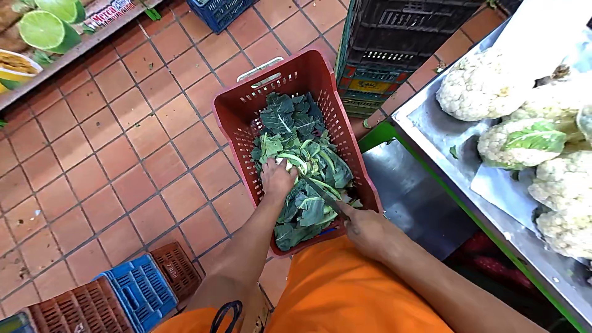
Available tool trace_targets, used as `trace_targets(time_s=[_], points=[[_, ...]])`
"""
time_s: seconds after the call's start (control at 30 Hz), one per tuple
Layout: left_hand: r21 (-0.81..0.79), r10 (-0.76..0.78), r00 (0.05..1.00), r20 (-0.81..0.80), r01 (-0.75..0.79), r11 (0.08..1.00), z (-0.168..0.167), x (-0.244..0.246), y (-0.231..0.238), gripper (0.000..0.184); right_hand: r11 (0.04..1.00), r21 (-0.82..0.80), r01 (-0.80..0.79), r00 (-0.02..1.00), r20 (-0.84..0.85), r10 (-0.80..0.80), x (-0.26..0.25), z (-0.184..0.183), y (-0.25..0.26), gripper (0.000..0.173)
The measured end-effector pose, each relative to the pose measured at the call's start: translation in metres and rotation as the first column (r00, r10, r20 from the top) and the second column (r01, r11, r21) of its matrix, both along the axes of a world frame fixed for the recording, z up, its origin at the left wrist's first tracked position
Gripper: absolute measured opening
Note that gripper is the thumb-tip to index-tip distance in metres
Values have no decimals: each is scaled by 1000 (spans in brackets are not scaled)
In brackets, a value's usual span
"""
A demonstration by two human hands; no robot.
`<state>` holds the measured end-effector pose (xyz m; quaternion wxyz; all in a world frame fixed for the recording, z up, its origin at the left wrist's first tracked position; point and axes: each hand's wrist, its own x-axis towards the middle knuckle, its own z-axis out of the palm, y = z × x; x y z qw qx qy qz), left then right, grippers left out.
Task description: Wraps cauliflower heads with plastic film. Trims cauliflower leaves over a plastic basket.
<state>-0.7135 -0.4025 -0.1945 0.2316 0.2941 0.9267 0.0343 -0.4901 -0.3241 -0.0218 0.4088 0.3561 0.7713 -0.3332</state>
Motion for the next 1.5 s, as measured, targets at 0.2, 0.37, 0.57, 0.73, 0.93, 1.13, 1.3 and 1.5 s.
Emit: trace_targets(time_s=[0.2, 0.37, 0.57, 0.73, 0.93, 1.13, 1.3, 1.5], points=[[102, 345, 916, 205, -370, 923, -26, 7, 8, 80, 994, 85, 73, 994, -88, -66, 32, 20, 12, 56], [319, 372, 868, 330, -473, 821, -28, 4, -19, 89, 947, 293, 128, 984, -159, -84, 51, -16, 14, 65], [298, 311, 857, 412, -449, 842, 54, -22, -45, 65, 957, 286, 35, 999, 1, -37, 38, -67, 15, 70], [285, 176, 580, 795, -615, 736, 117, -54, -77, 49, 977, 213, 5, 998, -61, 8, 23, -40, 24, 72], [115, 7, 168, 986, -704, 701, 171, -30, -77, 55, 994, -107, 16, 679, -729, -89, -22, 9, 27, 119], [317, -358, 60, 932, -616, 721, 195, 6, -75, 73, 753, -653, 87, 313, -699, -643, -25, 4, 40, 106], [254, -16, 349, 937, -648, 718, 173, 0, -65, 33, 205, -966, 155, 122, -188, -975, -4, -18, 38, 87], [434, -60, 543, 838, -595, 676, 154, 16, -42, 68, -40, -974, 222, 93, 63, -994, 11, -2, 48, 81]])
